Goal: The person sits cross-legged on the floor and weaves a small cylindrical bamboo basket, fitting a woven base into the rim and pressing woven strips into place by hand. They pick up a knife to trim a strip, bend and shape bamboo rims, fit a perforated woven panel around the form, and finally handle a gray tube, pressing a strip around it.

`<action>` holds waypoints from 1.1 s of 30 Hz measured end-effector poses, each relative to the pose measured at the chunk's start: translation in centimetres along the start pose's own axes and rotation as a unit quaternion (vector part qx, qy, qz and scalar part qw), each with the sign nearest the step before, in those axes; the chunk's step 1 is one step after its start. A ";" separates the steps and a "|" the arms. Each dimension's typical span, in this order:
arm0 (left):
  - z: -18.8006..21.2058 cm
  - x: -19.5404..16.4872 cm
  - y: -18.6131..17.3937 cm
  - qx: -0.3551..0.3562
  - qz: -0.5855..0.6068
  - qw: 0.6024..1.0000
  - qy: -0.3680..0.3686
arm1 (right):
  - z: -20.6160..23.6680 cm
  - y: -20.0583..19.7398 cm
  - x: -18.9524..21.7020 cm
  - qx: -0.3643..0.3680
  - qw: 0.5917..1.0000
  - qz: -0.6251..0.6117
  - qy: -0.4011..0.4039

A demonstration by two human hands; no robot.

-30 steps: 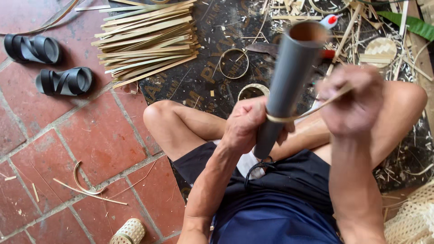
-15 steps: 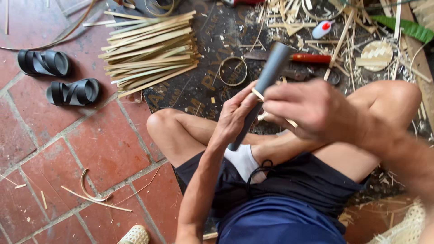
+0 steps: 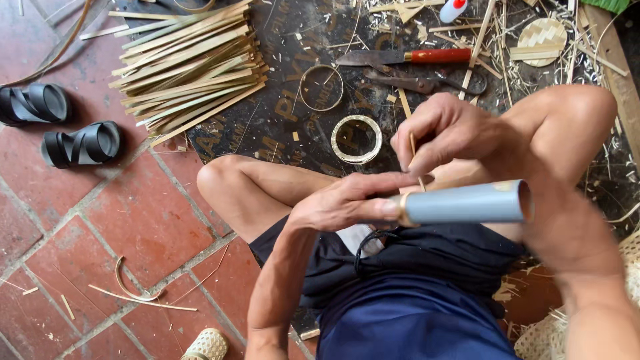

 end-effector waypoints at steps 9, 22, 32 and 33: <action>-2.8 0.7 2.2 -0.331 -0.625 0.707 -0.003 | 1.4 6.2 0.6 -0.391 0.826 0.403 -0.052; -0.7 6.6 2.4 -0.271 0.231 0.933 0.043 | 3.2 8.1 -3.1 -0.373 0.911 -0.133 -0.118; 0.6 9.9 4.0 -0.253 0.332 0.907 0.043 | 1.8 9.2 -6.8 -0.395 0.903 -0.165 -0.033; 0.6 9.6 3.6 -0.284 0.302 0.910 0.032 | 1.0 9.1 -7.5 -0.399 0.895 -0.190 -0.061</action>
Point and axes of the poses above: each hand's wrist, its own z-axis away from the middle knuckle, its own y-axis out of the palm, x = y × z, the point moved 1 cm from there along -z, towards the middle knuckle, and after that the axes turned 10 degrees about y, right-handed, at the moved point
